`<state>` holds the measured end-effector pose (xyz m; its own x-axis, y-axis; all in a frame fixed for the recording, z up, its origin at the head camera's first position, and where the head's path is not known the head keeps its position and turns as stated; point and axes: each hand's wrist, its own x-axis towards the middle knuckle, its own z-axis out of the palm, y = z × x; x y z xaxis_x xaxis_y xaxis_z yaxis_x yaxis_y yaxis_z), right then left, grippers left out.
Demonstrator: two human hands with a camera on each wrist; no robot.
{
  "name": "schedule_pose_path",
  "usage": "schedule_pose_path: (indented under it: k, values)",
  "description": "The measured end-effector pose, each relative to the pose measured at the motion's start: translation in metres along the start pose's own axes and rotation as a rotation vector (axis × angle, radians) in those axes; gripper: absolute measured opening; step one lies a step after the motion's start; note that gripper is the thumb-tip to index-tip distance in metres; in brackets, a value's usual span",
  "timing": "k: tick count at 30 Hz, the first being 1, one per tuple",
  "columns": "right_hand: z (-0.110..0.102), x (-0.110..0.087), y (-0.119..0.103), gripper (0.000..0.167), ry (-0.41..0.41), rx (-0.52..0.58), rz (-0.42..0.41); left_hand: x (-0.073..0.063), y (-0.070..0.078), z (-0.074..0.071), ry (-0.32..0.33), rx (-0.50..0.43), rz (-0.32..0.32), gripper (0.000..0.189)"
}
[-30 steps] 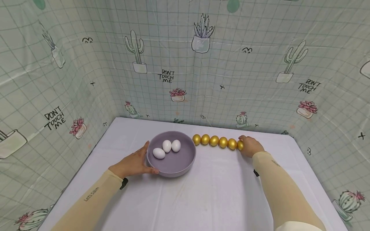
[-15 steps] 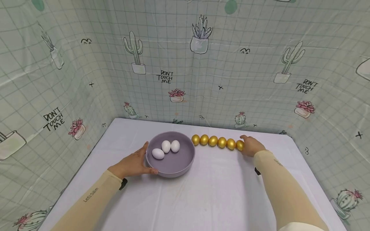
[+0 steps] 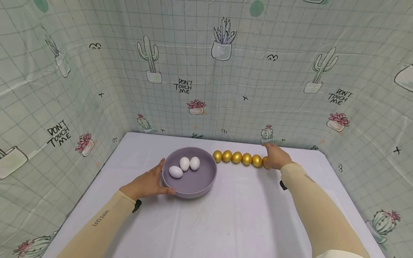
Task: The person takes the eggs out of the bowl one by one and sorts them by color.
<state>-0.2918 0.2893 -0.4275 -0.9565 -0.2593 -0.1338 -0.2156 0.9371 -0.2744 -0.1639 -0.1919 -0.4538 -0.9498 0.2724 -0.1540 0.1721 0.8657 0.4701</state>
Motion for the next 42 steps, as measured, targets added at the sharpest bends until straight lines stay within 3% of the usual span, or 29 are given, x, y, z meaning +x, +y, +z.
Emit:
schedule_pose_path:
  k: [5,11,26,42]
  values:
    - [-0.005,0.004,-0.026,0.075,0.030,0.022,-0.040,0.001,0.000,0.000,-0.004,0.003,0.001,0.142]
    - [-0.006,0.009,-0.058,0.074,0.066,0.029,-0.158,0.001,-0.001,0.001,0.004,0.000,0.003,0.142]
    - [-0.003,0.013,-0.140,0.072,0.092,0.065,-0.366,-0.001,0.001,0.000,0.003,-0.019,0.006,0.140]
    - [0.021,0.020,-0.191,0.065,0.077,0.109,-0.535,0.000,0.000,0.001,0.000,-0.024,0.013,0.141]
